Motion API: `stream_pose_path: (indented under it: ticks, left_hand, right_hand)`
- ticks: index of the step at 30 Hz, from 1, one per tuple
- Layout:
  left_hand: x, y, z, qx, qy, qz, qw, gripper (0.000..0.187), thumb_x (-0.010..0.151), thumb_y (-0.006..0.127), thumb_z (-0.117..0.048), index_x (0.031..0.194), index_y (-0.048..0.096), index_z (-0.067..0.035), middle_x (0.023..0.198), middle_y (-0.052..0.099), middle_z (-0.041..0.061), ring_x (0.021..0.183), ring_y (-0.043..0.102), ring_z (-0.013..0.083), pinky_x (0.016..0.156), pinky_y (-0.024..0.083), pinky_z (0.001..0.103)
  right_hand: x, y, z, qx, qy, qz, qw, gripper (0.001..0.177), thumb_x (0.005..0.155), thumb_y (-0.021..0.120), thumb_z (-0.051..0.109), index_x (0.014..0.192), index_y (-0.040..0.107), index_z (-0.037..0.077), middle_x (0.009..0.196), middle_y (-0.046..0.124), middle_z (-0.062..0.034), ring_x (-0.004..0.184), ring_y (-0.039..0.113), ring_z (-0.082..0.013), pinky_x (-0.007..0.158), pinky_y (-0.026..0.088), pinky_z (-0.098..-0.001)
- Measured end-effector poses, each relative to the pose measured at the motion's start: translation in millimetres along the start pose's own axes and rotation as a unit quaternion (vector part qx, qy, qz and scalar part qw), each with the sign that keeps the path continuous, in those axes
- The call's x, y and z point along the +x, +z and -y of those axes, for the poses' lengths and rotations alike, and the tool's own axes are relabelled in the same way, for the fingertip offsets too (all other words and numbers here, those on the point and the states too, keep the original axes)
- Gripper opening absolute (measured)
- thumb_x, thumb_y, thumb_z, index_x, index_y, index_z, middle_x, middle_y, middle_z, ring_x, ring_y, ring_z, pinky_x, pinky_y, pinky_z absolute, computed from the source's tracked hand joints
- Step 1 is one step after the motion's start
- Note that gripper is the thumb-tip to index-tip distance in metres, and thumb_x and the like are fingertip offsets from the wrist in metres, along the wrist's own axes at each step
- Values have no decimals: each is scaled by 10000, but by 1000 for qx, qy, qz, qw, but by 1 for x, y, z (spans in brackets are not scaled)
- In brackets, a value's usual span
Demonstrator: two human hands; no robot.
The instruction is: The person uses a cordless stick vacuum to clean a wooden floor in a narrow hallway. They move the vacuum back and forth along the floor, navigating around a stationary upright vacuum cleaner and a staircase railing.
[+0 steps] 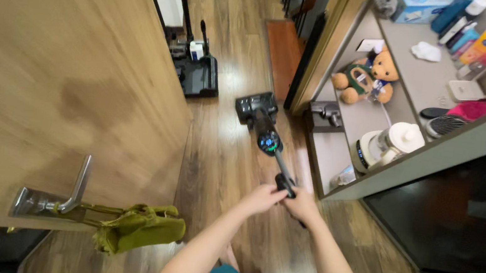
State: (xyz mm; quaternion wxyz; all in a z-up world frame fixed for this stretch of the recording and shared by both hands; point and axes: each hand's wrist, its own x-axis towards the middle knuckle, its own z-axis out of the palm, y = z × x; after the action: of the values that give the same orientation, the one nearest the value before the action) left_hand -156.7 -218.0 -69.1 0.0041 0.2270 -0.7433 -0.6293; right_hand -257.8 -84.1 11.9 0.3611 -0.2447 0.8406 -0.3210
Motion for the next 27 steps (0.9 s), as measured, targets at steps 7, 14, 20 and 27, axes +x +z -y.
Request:
stream_pose_path:
  ticks: [7, 14, 20, 27]
  left_hand:
    - [52, -44, 8, -103, -8, -42, 994, 413, 978, 648, -365, 1156, 694, 5, 994, 764, 82, 840, 713, 151, 769, 580, 312]
    - [130, -94, -2, -95, 1, -83, 992, 423, 982, 643, -381, 1129, 696, 12, 975, 764, 99, 838, 715, 177, 757, 574, 323]
    - [219, -138, -43, 14, -25, -114, 993, 472, 980, 617, -460, 1057, 720, -6, 901, 756, 133, 824, 722, 215, 751, 561, 354]
    - [310, -182, -60, -5, -32, -141, 989, 465, 985, 611, -461, 1044, 715, -12, 931, 755, 149, 857, 719, 250, 758, 549, 373]
  right_hand:
    - [78, 10, 38, 67, 5, -3, 998, 159, 828, 718, 209, 838, 747, 52, 560, 643, -80, 443, 609, -175, 444, 476, -346]
    - [177, 10, 52, 145, 9, -12, 989, 164, 874, 677, 167, 849, 731, 14, 588, 655, -85, 456, 601, -158, 434, 467, -319]
    - [270, -18, 75, 283, 18, 21, 959, 130, 866, 676, 123, 815, 664, 4, 582, 600, -73, 437, 544, -165, 408, 430, -325]
    - [375, -32, 102, 280, -48, -2, 959, 51, 842, 666, 79, 810, 682, 41, 584, 620, -49, 450, 560, -142, 408, 438, -311]
